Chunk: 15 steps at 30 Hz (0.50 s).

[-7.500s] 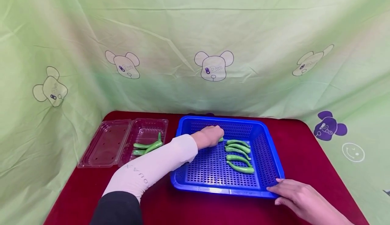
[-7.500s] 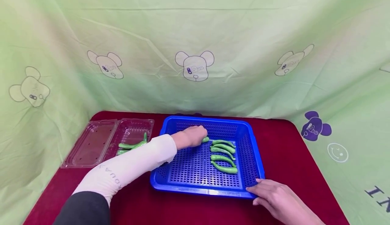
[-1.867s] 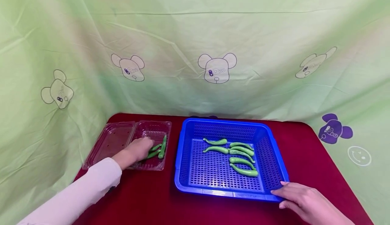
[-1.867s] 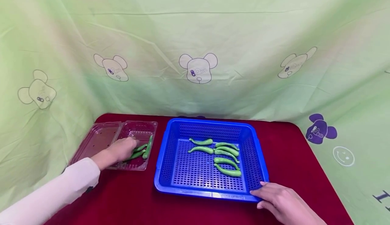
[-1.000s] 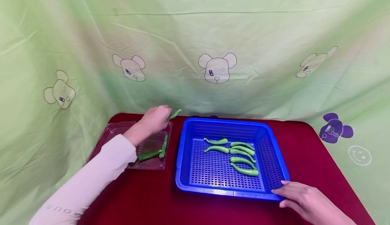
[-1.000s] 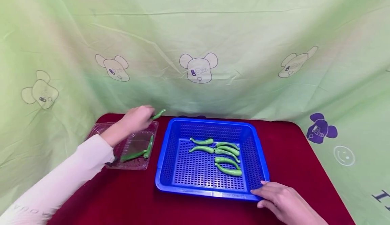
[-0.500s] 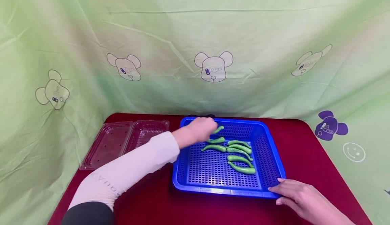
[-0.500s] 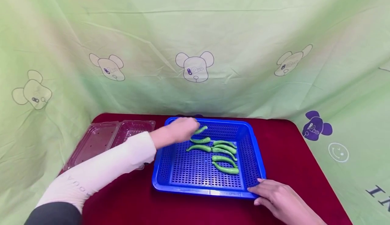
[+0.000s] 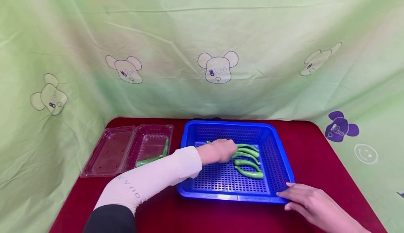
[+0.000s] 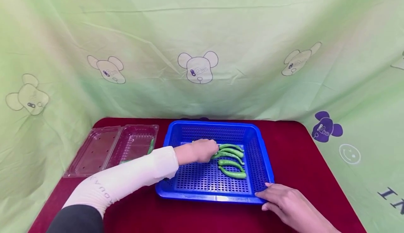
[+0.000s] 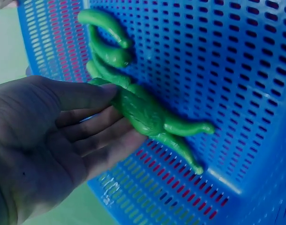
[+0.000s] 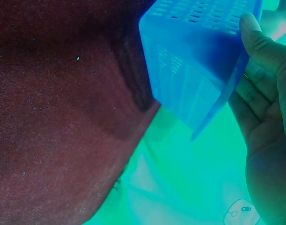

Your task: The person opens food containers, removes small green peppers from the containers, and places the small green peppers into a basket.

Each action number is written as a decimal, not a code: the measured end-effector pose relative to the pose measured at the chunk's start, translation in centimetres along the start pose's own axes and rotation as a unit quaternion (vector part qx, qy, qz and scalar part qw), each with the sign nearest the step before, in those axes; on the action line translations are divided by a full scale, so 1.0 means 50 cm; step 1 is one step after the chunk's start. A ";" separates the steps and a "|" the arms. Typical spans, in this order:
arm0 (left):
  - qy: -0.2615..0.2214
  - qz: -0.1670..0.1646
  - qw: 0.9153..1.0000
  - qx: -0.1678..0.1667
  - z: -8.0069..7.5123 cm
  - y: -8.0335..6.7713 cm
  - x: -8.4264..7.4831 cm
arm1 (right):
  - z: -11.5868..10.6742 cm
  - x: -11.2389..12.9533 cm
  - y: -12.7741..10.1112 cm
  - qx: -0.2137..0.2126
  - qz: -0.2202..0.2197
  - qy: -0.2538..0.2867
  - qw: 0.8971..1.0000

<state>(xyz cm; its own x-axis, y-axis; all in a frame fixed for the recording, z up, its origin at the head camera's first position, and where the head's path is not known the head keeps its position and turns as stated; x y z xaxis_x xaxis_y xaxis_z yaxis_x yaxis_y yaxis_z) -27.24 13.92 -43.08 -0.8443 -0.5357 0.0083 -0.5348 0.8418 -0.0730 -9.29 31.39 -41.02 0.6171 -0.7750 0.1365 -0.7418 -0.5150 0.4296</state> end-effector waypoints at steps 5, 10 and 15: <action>0.015 -0.009 0.999 0.030 0.024 0.000 -0.002 | -0.001 0.000 0.000 -0.008 -0.010 0.006 1.000; -0.007 -0.029 0.999 0.042 0.045 0.004 0.006 | -0.002 0.001 0.002 -0.008 -0.004 -0.004 1.000; 0.001 -0.022 0.999 0.040 0.058 0.007 0.006 | -0.005 0.002 0.004 -0.014 -0.007 -0.003 1.000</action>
<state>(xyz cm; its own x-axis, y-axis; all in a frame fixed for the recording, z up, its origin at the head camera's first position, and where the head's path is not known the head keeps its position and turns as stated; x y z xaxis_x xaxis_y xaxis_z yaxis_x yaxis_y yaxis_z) -27.61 13.85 -46.00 -0.8201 -0.5720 0.0145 -0.5672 0.8093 -0.1529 -9.33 31.29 -40.71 0.6253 -0.7703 0.1249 -0.7259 -0.5154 0.4555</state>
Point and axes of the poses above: each hand's wrist, its own y-axis towards the middle knuckle, its own z-axis out of the palm, x = y × z, the point moved 7 cm from there along y, towards the middle knuckle, and after that the axes turned 10 degrees about -x, right-handed, at the moved point
